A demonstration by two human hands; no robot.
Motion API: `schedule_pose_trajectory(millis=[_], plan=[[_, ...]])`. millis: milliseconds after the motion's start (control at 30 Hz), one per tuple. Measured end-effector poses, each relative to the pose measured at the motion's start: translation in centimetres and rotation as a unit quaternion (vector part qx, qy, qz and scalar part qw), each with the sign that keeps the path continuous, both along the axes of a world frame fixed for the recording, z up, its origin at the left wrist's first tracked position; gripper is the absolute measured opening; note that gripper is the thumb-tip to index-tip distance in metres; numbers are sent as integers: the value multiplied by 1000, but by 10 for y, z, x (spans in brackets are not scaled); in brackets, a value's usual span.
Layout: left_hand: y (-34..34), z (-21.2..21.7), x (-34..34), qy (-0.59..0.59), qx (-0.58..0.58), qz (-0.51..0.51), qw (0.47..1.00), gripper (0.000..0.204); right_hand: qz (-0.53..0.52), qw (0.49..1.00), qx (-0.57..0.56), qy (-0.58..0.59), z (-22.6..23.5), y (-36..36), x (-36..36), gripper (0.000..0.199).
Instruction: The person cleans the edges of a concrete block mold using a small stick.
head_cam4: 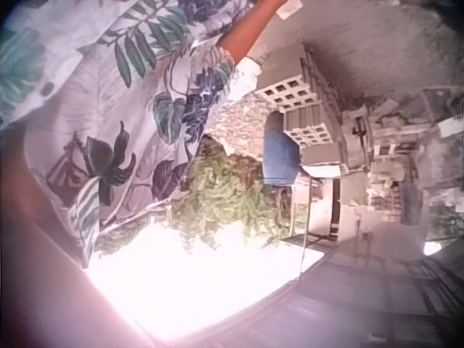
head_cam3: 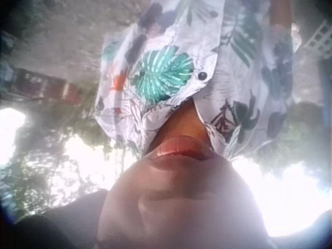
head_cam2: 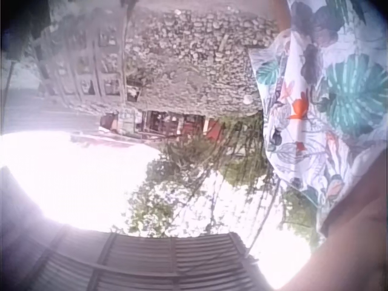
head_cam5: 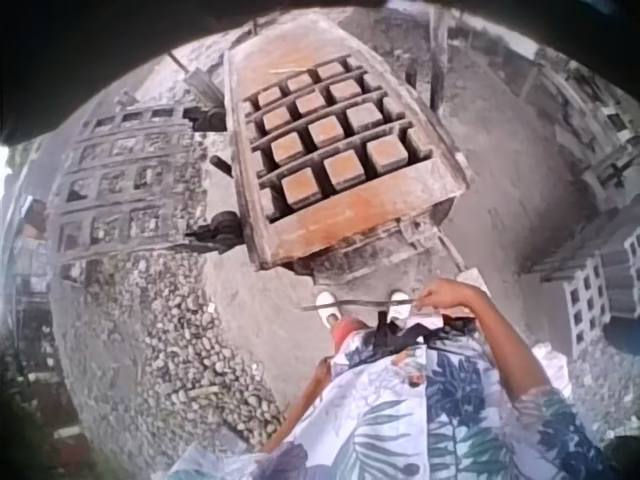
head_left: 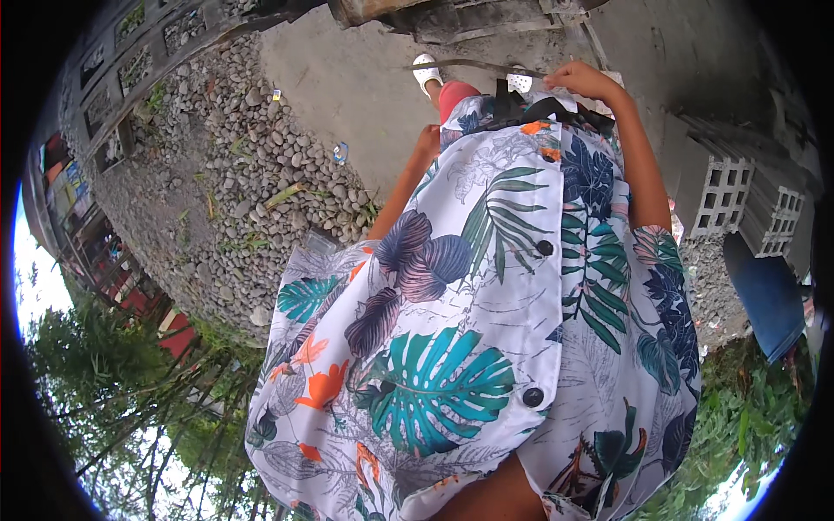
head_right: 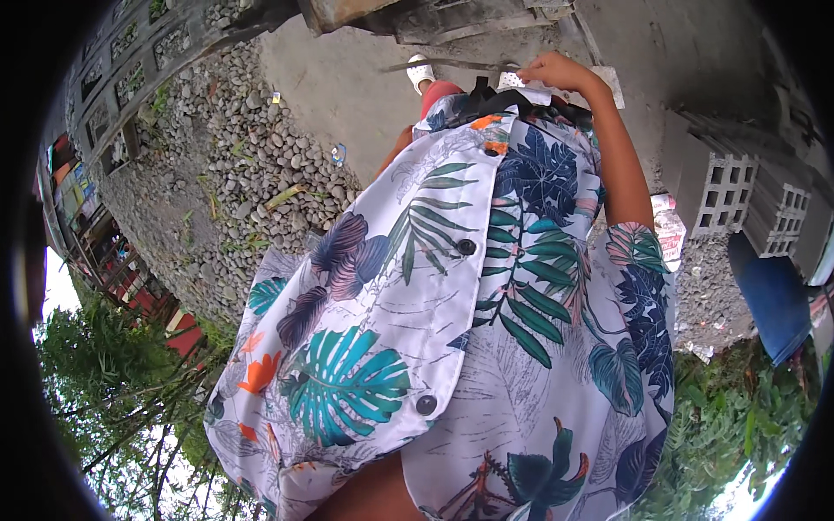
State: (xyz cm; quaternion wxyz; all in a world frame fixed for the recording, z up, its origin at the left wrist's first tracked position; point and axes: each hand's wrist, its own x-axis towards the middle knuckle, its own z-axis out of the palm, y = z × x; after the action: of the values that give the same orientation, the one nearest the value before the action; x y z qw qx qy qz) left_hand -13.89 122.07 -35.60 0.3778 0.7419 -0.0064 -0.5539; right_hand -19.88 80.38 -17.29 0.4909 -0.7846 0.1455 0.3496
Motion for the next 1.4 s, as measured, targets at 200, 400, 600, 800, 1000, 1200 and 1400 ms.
schedule_pose_trajectory(millis=[200, 400, 600, 800, 1000, 1200, 1400], plan=[[-12, 8, 19, 22, -5, 2, 1000, 34, -90, 985, -57, -134, -47, -16, -28, 36], [6, -5, 20, 60, -21, 49, 997, 34, -29, 993, 111, 19, 21, -11, -7, 38], [-28, 35, 29, -55, 5, -58, 997, 32, -51, 974, -212, -60, -74, -13, -43, 33], [-29, 38, 41, -221, -108, -227, 942, 27, -64, 995, -73, 35, -29, -34, -68, 34], [-55, 56, 86, -95, -37, -204, 974, 22, -251, 962, -89, -59, 10, -13, -91, 41], [-129, 84, 133, -12, 12, -320, 947, 21, -390, 908, -76, -132, -19, 18, -137, 42], [-302, 131, 141, 18, -9, -493, 870, 24, -540, 825, -165, 24, -19, 44, -139, 46]])
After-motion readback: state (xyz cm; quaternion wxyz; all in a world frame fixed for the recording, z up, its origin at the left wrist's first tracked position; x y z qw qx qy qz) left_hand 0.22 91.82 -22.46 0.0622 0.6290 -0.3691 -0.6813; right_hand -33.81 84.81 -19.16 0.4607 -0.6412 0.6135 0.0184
